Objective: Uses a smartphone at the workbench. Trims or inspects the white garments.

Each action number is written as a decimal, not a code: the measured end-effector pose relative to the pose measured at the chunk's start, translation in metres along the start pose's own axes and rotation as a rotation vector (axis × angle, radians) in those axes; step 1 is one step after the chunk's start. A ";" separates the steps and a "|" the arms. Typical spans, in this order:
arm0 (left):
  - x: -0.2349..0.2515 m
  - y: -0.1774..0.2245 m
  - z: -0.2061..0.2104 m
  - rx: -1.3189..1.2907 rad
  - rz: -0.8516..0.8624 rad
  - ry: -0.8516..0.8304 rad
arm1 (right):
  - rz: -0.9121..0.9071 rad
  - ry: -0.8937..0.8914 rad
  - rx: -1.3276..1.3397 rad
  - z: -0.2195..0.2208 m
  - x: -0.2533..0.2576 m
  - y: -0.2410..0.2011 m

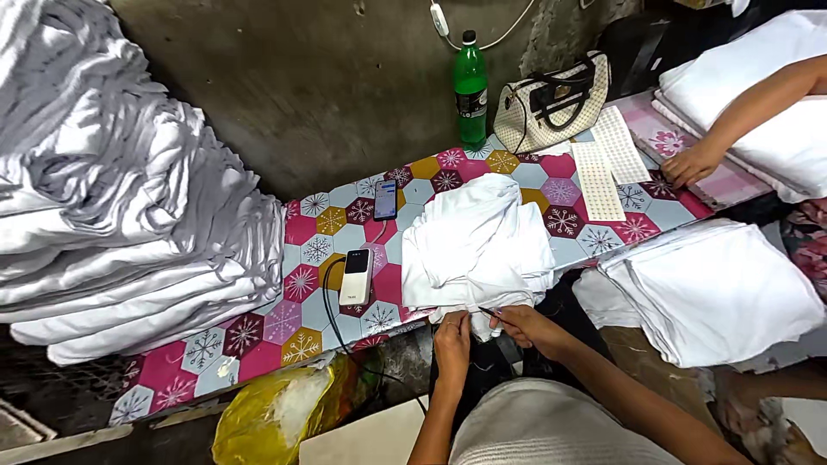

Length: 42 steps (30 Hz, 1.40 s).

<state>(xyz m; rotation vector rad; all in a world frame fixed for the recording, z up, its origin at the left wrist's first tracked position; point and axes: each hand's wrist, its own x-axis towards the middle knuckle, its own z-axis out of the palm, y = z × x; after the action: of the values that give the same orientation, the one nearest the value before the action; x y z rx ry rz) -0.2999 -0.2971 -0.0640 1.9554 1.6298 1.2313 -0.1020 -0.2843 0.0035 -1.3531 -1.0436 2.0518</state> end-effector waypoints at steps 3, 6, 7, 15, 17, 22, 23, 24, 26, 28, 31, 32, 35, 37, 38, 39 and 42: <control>-0.001 -0.003 0.003 0.003 -0.038 -0.014 | 0.020 -0.007 0.025 0.003 0.004 0.002; -0.001 -0.003 0.002 -0.032 -0.099 -0.020 | 0.026 -0.018 0.036 0.005 0.010 0.004; 0.000 0.000 0.000 -0.059 -0.144 -0.033 | 0.032 -0.017 0.037 0.005 0.012 0.005; 0.004 0.013 -0.013 -0.306 -0.389 -0.112 | 0.135 -0.099 0.019 0.006 0.021 0.004; 0.003 0.012 -0.012 -0.327 -0.390 -0.103 | 0.129 -0.099 0.031 0.007 0.024 0.002; 0.002 0.009 -0.010 -0.337 -0.389 -0.100 | 0.110 -0.055 0.005 0.009 0.030 0.001; 0.001 0.008 -0.009 -0.341 -0.390 -0.106 | 0.101 -0.044 -0.009 0.010 0.030 0.002; 0.001 0.007 -0.009 -0.342 -0.390 -0.109 | 0.097 -0.032 -0.016 0.010 0.031 0.003; 0.000 0.005 -0.007 -0.329 -0.385 -0.107 | 0.097 -0.012 -0.018 0.011 0.031 0.005; -0.002 0.003 -0.009 -0.307 -0.392 -0.126 | 0.094 0.005 -0.013 0.011 0.031 0.006; -0.001 0.003 -0.015 -0.246 -0.416 -0.171 | 0.069 -0.024 -0.029 0.007 0.028 0.006; 0.000 0.003 -0.015 -0.235 -0.416 -0.172 | 0.050 -0.048 -0.041 0.006 0.025 0.005; 0.011 0.002 -0.005 -0.291 -0.402 -0.220 | -0.035 -0.110 -0.077 0.006 0.018 0.003; 0.014 -0.003 0.006 -0.291 -0.401 -0.262 | -0.159 -0.050 -0.179 0.009 0.014 0.004; 0.015 -0.007 0.008 -0.253 -0.394 -0.325 | -0.252 0.038 -0.285 0.008 0.010 0.005; 0.015 -0.010 0.004 -0.197 -0.381 -0.419 | -0.348 0.162 -0.405 0.004 0.005 0.005; 0.022 -0.002 -0.037 0.204 -0.474 -0.845 | -0.470 0.625 -0.610 -0.016 -0.008 0.009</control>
<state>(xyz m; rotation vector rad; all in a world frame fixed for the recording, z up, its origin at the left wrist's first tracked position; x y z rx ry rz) -0.3298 -0.2870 -0.0349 1.6735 1.6072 0.0264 -0.0839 -0.2908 -0.0029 -1.6631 -1.5439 0.8979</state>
